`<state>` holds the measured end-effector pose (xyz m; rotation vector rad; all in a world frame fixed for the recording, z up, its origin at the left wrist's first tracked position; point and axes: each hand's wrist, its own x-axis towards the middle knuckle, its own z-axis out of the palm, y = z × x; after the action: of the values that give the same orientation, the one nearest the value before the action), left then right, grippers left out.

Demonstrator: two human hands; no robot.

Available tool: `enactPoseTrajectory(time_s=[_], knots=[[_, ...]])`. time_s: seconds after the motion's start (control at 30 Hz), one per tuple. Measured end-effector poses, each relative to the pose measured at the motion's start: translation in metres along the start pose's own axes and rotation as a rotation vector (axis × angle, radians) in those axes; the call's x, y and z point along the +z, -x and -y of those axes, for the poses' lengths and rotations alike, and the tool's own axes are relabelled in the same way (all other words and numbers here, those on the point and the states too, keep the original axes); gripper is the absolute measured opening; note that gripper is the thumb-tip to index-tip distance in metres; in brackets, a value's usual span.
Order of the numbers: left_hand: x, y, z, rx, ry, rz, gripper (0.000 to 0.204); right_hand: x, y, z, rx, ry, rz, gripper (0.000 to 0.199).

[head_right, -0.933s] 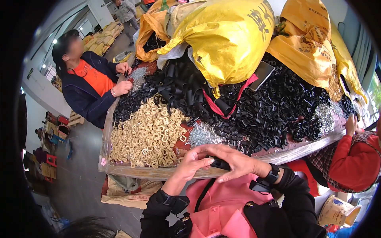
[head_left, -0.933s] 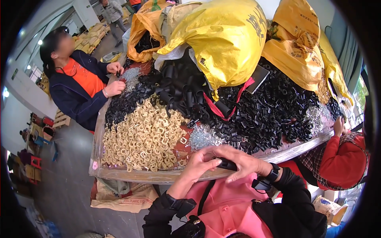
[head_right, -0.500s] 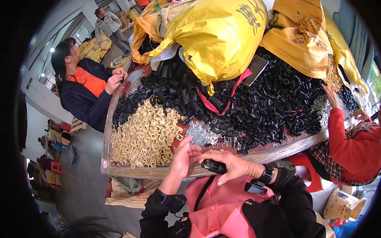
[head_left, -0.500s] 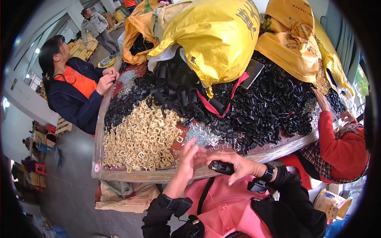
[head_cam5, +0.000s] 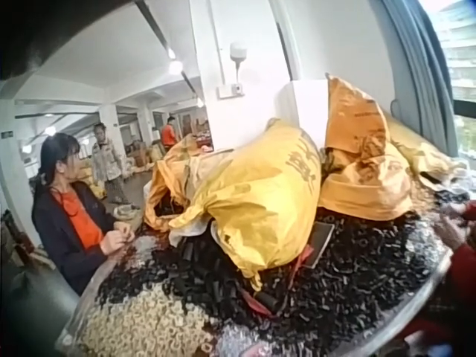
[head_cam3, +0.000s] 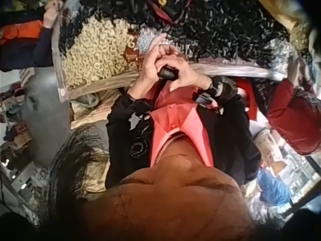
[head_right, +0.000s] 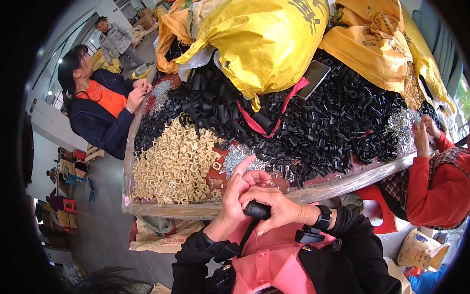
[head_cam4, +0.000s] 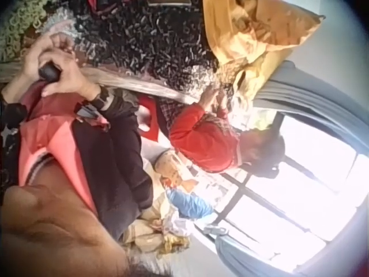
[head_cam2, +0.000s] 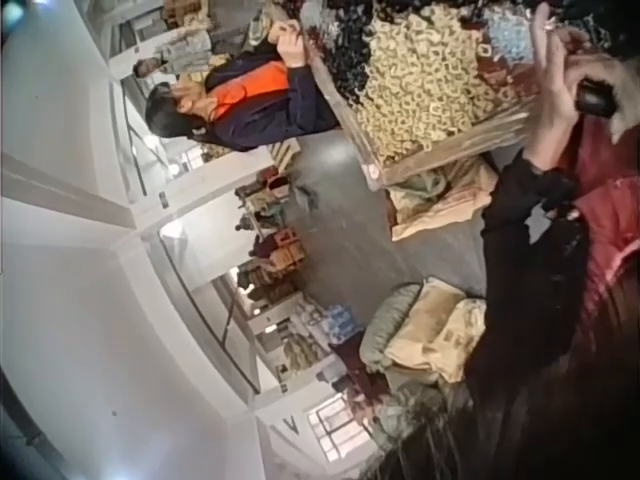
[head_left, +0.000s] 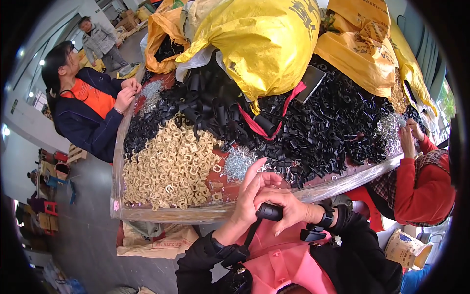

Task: The person assembles components by hand, picking up a black plastic housing and a small metal clip, then pressing the clip into the housing. They repeat this process multiple times, occasionally moving aside other black plastic pieces to reach the clips.

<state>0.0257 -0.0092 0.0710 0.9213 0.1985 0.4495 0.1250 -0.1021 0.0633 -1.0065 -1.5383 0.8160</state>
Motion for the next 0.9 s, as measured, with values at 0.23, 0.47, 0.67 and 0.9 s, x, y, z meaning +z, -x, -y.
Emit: enactPoseTrajectory(time_s=[0.23, 0.47, 0.67, 0.9], knots=[[-0.006, -0.001, 0.004, -0.007, 0.001, -0.004, 0.057, -0.001, 0.001, -0.003, -0.045, 0.044, -0.028, 0.069], [0.004, 0.001, -0.003, -0.041, -0.086, 0.068, 0.061, -0.001, -0.001, 0.008, -0.040, 0.142, -0.011, 0.068], [0.018, -0.002, 0.004, -0.042, -0.215, 0.102, 0.068, -0.008, 0.013, 0.018, 0.024, 0.170, -0.052, 0.064], [0.031, -0.010, 0.008, 0.128, -0.687, 0.168, 0.053, -0.071, 0.049, 0.041, 0.266, 0.025, 0.231, 0.043]])
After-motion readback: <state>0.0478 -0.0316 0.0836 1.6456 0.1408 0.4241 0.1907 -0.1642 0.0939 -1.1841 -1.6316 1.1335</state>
